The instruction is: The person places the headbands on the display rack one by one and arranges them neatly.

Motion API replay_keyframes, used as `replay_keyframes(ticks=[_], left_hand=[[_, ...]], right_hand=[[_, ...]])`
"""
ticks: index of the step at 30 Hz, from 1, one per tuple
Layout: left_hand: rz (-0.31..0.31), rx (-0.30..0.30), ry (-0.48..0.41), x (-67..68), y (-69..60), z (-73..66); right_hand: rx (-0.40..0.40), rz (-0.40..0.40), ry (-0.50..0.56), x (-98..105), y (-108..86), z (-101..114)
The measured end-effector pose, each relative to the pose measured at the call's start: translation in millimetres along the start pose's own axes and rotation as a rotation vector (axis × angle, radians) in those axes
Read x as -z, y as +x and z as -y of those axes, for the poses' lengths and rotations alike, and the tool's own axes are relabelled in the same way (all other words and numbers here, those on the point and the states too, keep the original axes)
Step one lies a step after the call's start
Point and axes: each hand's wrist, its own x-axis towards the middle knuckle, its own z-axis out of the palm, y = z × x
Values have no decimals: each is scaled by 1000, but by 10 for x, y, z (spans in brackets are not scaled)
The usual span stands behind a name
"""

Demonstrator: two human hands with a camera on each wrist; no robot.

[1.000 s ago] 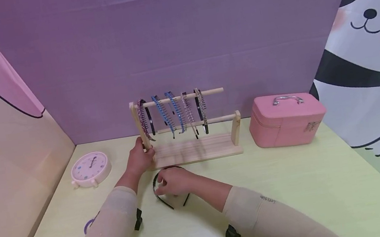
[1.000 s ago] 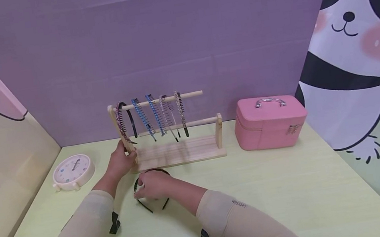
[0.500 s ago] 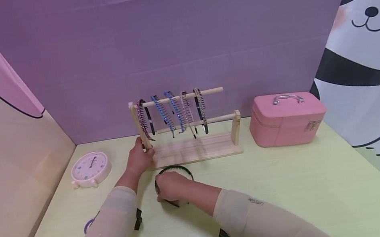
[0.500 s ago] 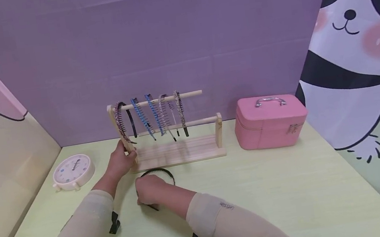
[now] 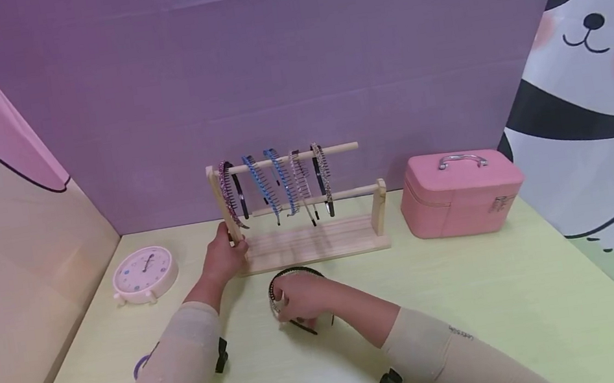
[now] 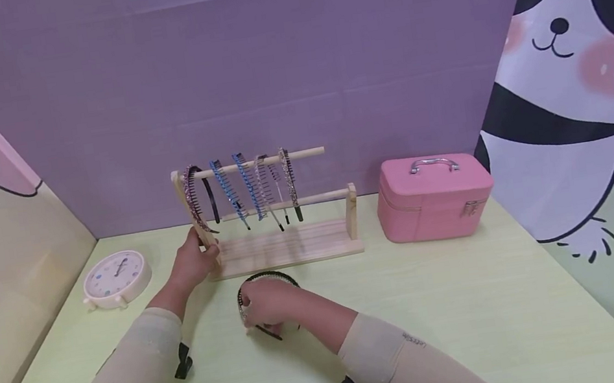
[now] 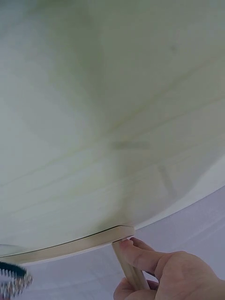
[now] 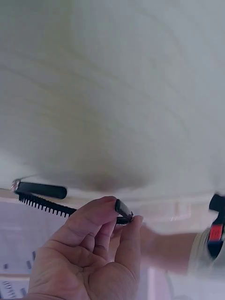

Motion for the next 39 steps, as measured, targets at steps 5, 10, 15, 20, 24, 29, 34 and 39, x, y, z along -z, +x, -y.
replay_keyframes(ticks=[5, 10, 15, 20, 24, 29, 34, 39], left_hand=[[9, 5, -1, 11, 10, -24], [34, 32, -15, 20, 13, -37], [26, 37, -21, 18, 14, -25], [31, 39, -24, 4, 17, 4], [42, 49, -30, 1, 17, 12], [39, 49, -33, 8, 6, -6], [43, 52, -41, -7, 13, -6], [37, 43, -30, -22, 29, 21]], right_hand=[[31, -34, 194, 190, -178, -145], [40, -75, 291, 364, -341, -276], [45, -115, 390, 515, -503, -382], [61, -149, 460, 636, -667, -512], [55, -187, 503, 759, -819, -601], [76, -254, 535, 975, -1044, -698], [98, -348, 529, 1221, -1297, -742], [66, -481, 442, 1411, -1489, -692]])
